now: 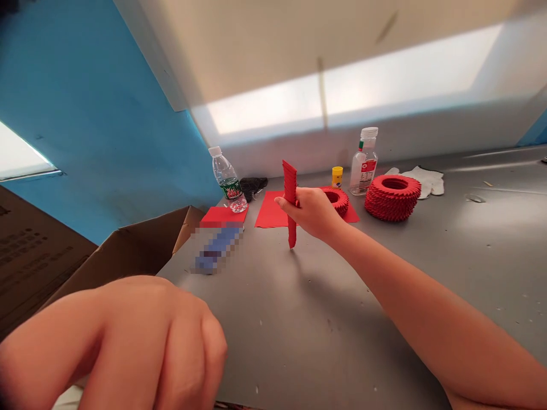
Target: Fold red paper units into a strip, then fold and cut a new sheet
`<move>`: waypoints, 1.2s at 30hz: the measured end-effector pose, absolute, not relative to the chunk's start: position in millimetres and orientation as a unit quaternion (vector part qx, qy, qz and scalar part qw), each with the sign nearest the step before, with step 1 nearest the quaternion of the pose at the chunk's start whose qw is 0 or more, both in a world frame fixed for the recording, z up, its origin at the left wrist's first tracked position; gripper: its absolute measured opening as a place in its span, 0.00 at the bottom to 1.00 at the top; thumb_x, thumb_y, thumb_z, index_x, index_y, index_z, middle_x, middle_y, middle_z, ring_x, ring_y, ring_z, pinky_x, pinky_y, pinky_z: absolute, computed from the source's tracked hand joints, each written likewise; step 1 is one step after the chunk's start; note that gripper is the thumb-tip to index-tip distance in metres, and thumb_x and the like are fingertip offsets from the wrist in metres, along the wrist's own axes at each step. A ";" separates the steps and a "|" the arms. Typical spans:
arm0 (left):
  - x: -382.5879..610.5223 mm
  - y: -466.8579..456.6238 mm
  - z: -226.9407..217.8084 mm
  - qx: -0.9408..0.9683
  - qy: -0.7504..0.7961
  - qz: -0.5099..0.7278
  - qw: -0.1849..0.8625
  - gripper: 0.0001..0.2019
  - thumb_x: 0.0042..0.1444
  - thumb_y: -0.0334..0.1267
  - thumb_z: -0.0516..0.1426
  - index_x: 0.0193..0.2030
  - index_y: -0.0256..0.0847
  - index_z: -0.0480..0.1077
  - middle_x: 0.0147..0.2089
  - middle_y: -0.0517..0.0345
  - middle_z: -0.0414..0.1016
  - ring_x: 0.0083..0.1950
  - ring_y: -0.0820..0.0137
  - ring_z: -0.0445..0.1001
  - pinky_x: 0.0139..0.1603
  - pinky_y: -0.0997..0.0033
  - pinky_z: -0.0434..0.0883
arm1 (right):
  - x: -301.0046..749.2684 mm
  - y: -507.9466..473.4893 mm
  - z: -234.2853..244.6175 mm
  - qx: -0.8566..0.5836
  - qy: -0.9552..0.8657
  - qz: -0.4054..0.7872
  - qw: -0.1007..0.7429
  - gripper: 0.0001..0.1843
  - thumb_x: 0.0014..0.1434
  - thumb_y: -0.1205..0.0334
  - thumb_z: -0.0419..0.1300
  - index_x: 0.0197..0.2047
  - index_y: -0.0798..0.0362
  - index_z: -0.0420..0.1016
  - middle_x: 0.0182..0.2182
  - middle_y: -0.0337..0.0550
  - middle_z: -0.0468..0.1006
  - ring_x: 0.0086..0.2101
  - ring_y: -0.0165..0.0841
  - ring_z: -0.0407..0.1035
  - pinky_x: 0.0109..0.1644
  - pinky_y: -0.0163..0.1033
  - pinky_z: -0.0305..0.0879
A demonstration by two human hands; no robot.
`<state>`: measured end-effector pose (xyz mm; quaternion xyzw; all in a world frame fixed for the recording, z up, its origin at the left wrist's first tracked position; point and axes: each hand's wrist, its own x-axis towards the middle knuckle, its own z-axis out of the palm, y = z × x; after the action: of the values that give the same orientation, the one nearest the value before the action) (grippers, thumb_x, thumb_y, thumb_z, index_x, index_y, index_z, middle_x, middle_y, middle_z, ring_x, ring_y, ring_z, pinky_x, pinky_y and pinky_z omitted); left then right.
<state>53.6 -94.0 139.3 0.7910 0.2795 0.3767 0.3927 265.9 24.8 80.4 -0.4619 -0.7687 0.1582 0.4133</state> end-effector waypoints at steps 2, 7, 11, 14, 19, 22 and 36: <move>53.8 -84.6 145.3 0.831 0.220 0.331 0.390 0.09 0.32 0.57 0.59 0.11 0.61 0.70 0.14 0.60 0.69 0.25 0.56 0.73 0.14 0.59 0.62 | 264.4 23.1 80.6 -0.447 -0.766 0.222 0.405 0.18 0.55 0.49 0.53 0.22 0.54 0.68 0.16 0.36 0.63 0.19 0.27 0.58 0.22 0.35 0.51; 71.6 -57.2 143.6 0.868 0.182 0.295 0.355 0.08 0.52 0.44 0.54 0.35 0.59 0.75 0.30 0.60 0.76 0.31 0.66 0.74 0.29 0.66 0.72 | 267.0 20.8 87.3 -0.393 -0.713 0.364 0.453 0.17 0.53 0.49 0.57 0.25 0.55 0.69 0.21 0.39 0.69 0.19 0.26 0.62 0.20 0.34 0.58; 84.2 -9.8 114.5 0.838 0.357 0.377 0.171 0.32 0.47 0.45 0.60 0.60 0.52 0.57 0.50 0.54 0.69 0.49 0.63 0.68 0.44 0.67 0.68 | 272.3 20.7 96.8 -0.362 -0.650 0.402 0.533 0.15 0.52 0.50 0.59 0.27 0.55 0.71 0.22 0.40 0.73 0.21 0.27 0.66 0.24 0.34 0.65; 84.0 15.1 93.4 0.856 0.393 0.283 0.178 0.39 0.48 0.44 0.60 0.65 0.52 0.45 0.43 0.55 0.71 0.40 0.67 0.71 0.36 0.70 0.68 | 274.0 22.7 99.2 -0.350 -0.605 0.441 0.562 0.14 0.50 0.51 0.61 0.29 0.55 0.72 0.25 0.41 0.74 0.23 0.30 0.69 0.27 0.37 0.69; 79.4 21.2 86.0 0.856 0.424 0.236 0.179 0.18 0.57 0.38 0.50 0.55 0.49 0.61 0.35 0.61 0.70 0.31 0.73 0.68 0.29 0.75 0.64 | 278.4 28.9 96.9 -0.336 -0.615 0.463 0.543 0.14 0.51 0.51 0.61 0.34 0.54 0.72 0.26 0.41 0.75 0.25 0.31 0.71 0.29 0.37 0.71; 78.2 20.8 88.5 0.854 0.444 0.217 0.165 0.18 0.56 0.39 0.50 0.54 0.49 0.60 0.35 0.62 0.69 0.30 0.74 0.66 0.29 0.76 0.63 | 286.3 34.0 97.6 -0.343 -0.609 0.466 0.543 0.15 0.52 0.49 0.59 0.36 0.53 0.72 0.27 0.42 0.75 0.25 0.31 0.71 0.27 0.36 0.70; 69.9 34.2 81.5 0.851 0.487 0.183 0.077 0.16 0.55 0.44 0.51 0.52 0.51 0.63 0.32 0.64 0.70 0.30 0.71 0.66 0.27 0.76 0.57 | 315.6 56.4 90.1 -0.399 -0.594 0.443 0.541 0.13 0.51 0.50 0.61 0.30 0.53 0.71 0.24 0.40 0.73 0.21 0.28 0.68 0.21 0.32 0.64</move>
<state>69.9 34.2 81.5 0.8507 0.4867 0.1832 0.0770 315.6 56.4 90.1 -0.3985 -0.5936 0.4426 0.5412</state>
